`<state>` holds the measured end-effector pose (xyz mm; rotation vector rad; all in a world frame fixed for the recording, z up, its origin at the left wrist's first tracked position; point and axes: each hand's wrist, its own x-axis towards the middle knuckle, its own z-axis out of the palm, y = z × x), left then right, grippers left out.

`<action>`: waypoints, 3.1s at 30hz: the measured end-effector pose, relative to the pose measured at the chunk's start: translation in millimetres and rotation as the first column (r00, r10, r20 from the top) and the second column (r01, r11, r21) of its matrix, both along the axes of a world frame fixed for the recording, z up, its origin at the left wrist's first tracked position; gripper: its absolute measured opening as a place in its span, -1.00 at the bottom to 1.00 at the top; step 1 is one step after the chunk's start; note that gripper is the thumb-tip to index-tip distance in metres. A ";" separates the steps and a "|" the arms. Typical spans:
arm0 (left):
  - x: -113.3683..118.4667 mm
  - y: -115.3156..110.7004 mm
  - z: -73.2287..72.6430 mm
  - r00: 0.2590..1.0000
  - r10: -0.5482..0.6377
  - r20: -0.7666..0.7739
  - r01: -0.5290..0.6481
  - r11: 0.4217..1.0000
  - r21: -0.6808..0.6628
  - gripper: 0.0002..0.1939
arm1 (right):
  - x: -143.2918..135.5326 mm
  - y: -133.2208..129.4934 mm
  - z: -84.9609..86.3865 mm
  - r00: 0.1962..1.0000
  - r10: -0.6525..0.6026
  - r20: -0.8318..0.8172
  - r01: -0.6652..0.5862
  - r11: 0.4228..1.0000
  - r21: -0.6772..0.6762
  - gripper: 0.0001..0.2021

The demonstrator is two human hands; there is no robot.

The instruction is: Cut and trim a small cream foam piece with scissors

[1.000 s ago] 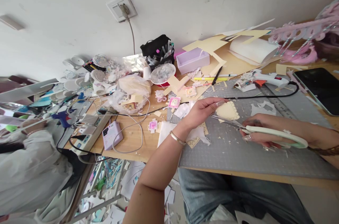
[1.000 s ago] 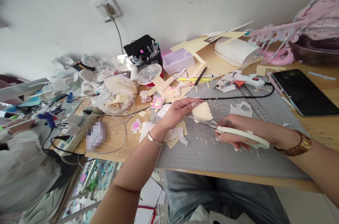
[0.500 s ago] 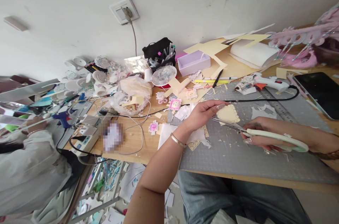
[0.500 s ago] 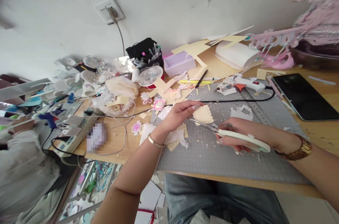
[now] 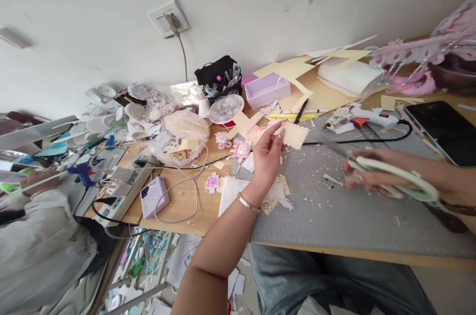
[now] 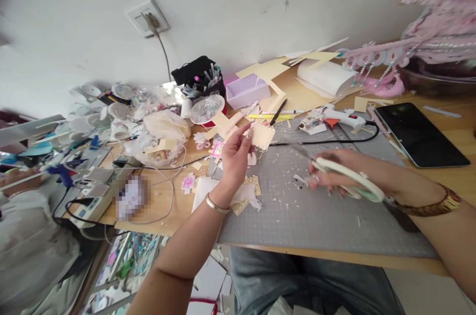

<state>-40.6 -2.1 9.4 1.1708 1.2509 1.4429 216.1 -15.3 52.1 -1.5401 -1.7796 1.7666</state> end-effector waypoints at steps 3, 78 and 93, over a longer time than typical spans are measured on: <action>6.0 -2.9 -1.4 0.996 -0.025 0.083 0.031 0.997 -0.069 -0.58 | -11.6 0.3 -5.0 0.940 -0.294 -0.171 0.303 0.953 0.027 -0.42; 35.4 -35.3 -9.3 0.946 -0.291 -0.141 0.259 0.943 -0.210 -0.90 | -43.2 3.2 -24.2 0.633 -0.630 -0.450 0.710 0.704 0.014 -0.53; 29.9 -25.7 8.6 0.895 -0.216 0.390 0.373 0.841 -0.391 -0.48 | -32.8 5.1 -15.4 0.736 -0.543 -0.404 0.619 0.781 0.079 -0.57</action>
